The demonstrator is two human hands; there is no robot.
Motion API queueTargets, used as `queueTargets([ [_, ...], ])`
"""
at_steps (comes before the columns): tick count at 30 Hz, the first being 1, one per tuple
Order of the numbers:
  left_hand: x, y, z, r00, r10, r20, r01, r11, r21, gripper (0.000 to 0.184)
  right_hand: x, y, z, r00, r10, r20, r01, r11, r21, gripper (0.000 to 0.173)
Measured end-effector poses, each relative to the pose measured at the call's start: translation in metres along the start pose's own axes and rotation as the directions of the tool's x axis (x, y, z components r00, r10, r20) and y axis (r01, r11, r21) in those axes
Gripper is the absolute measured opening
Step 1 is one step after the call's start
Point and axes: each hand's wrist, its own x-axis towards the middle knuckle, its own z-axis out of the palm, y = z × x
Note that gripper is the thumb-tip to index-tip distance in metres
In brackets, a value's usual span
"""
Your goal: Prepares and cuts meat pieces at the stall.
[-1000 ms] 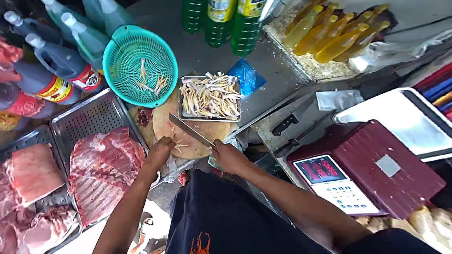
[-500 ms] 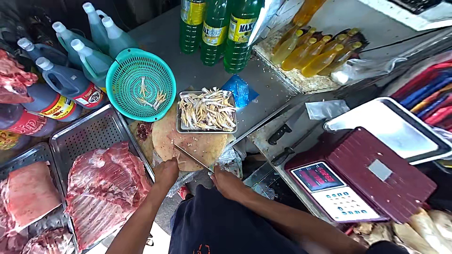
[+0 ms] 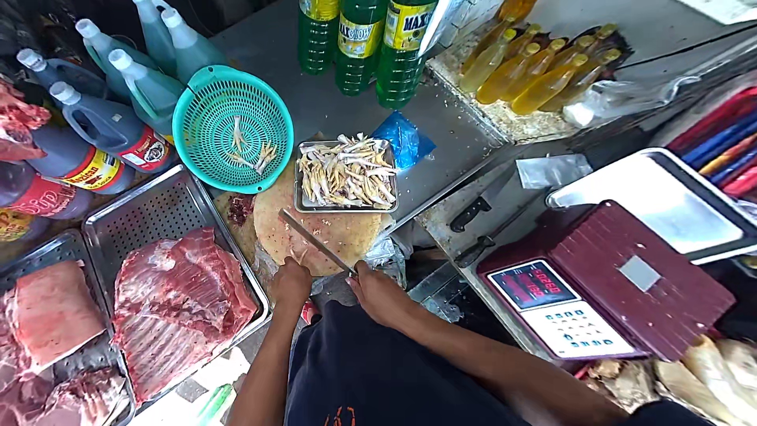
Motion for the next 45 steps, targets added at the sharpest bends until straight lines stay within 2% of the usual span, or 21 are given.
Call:
queueTargets([
  [2, -0.002, 0.0, 0.003, 0.999, -0.012, -0.05, 0.008, 0.996, -0.086, 0.043, 0.008, 0.009, 0.017, 0.998, 0.019, 0.053, -0.016, 0.998, -0.055, 0.044],
  [5, 0.005, -0.002, 0.019, 0.988, -0.043, -0.149, -0.028, 0.896, -0.443, 0.039, 0.013, 0.011, 0.012, 0.997, 0.018, 0.071, -0.016, 0.999, -0.033, 0.043],
  [7, 0.006, -0.006, 0.04, 0.999, -0.033, -0.034, 0.006, 0.797, -0.604, 0.043, 0.005, 0.006, 0.0, 0.999, -0.009, 0.035, 0.009, 1.0, 0.01, 0.042],
  [8, 0.008, -0.006, 0.044, 0.999, -0.017, 0.031, 0.032, 0.796, -0.604, 0.046, 0.003, 0.003, -0.006, 1.0, -0.026, 0.006, 0.026, 0.999, 0.025, 0.04],
  [10, 0.01, -0.006, 0.048, 0.997, -0.005, 0.073, 0.043, 0.847, -0.53, 0.051, -0.002, -0.001, -0.003, 0.999, -0.038, -0.015, 0.038, 0.999, 0.037, 0.041],
  [13, 0.005, -0.001, 0.044, 1.0, -0.025, 0.004, 0.025, 0.944, -0.33, 0.049, 0.002, 0.014, 0.029, 0.997, -0.008, 0.075, 0.009, 1.0, -0.012, 0.041],
  [16, -0.002, 0.007, 0.028, 0.998, -0.013, -0.062, 0.004, 0.991, -0.134, 0.052, 0.006, 0.02, 0.029, 0.997, 0.007, 0.078, -0.008, 1.0, 0.009, 0.043],
  [19, 0.015, 0.01, -0.012, 0.995, 0.028, -0.101, -0.042, 0.989, -0.141, 0.056, 0.006, 0.028, 0.013, 0.999, 0.046, -0.023, -0.044, 0.996, 0.078, 0.043],
  [21, 0.034, 0.013, -0.061, 0.967, 0.033, -0.251, -0.095, 0.967, -0.237, 0.053, 0.006, 0.041, 0.007, 0.993, 0.094, -0.075, -0.088, 0.993, 0.081, 0.044],
  [23, 0.05, 0.023, -0.11, 0.881, 0.004, -0.472, -0.179, 0.929, -0.325, 0.056, 0.012, 0.06, 0.013, 0.987, 0.129, -0.093, -0.123, 0.99, 0.065, 0.044],
  [25, 0.049, 0.054, -0.15, 0.805, -0.011, -0.593, -0.228, 0.917, -0.326, 0.061, 0.019, 0.077, 0.025, 0.987, 0.121, -0.104, -0.114, 0.991, 0.072, 0.046],
  [27, 0.044, 0.097, -0.165, 0.826, 0.085, -0.557, -0.273, 0.925, -0.264, 0.053, 0.019, 0.078, 0.025, 0.989, 0.114, -0.097, -0.109, 0.992, 0.057, 0.046],
  [29, 0.056, 0.135, -0.15, 0.893, 0.209, -0.4, -0.292, 0.943, -0.16, 0.042, 0.014, 0.071, 0.02, 0.989, 0.12, -0.087, -0.119, 0.993, 0.011, 0.045],
  [30, 0.068, 0.15, -0.134, 0.923, 0.241, -0.301, -0.283, 0.953, -0.106, 0.043, 0.011, 0.069, 0.02, 0.988, 0.122, -0.09, -0.123, 0.992, -0.014, 0.044],
  [32, 0.093, 0.165, -0.098, 0.955, 0.248, -0.164, -0.254, 0.967, -0.015, 0.046, 0.004, 0.071, 0.023, 0.99, 0.106, -0.092, -0.111, 0.992, -0.054, 0.045],
  [34, 0.106, 0.17, -0.078, 0.966, 0.206, -0.157, -0.214, 0.976, -0.031, 0.043, -0.004, 0.073, 0.027, 0.995, 0.068, -0.068, -0.075, 0.992, -0.097, 0.046],
  [36, 0.105, 0.165, -0.081, 0.96, 0.21, -0.186, -0.231, 0.968, -0.098, 0.044, -0.008, 0.067, 0.029, 1.0, 0.011, -0.012, -0.012, 0.992, -0.125, 0.043],
  [39, 0.094, 0.134, -0.107, 0.912, 0.353, -0.209, -0.394, 0.895, -0.207, 0.046, -0.004, 0.049, 0.019, 0.996, -0.062, 0.064, 0.068, 0.994, -0.089, 0.04],
  [42, 0.064, 0.07, -0.126, 0.815, 0.533, -0.227, -0.578, 0.723, -0.379, 0.034, 0.014, 0.041, 0.004, 0.997, -0.035, 0.064, 0.03, 0.996, 0.084, 0.043],
  [44, 0.055, 0.025, -0.112, 0.78, 0.564, -0.271, -0.607, 0.577, -0.546, 0.025, 0.025, 0.04, -0.004, 1.0, 0.009, 0.025, -0.013, 0.987, 0.158, 0.044],
  [45, 0.054, 0.004, -0.097, 0.781, 0.556, -0.285, -0.601, 0.543, -0.587, 0.023, 0.029, 0.042, -0.006, 1.0, 0.023, 0.006, -0.024, 0.982, 0.186, 0.043],
])
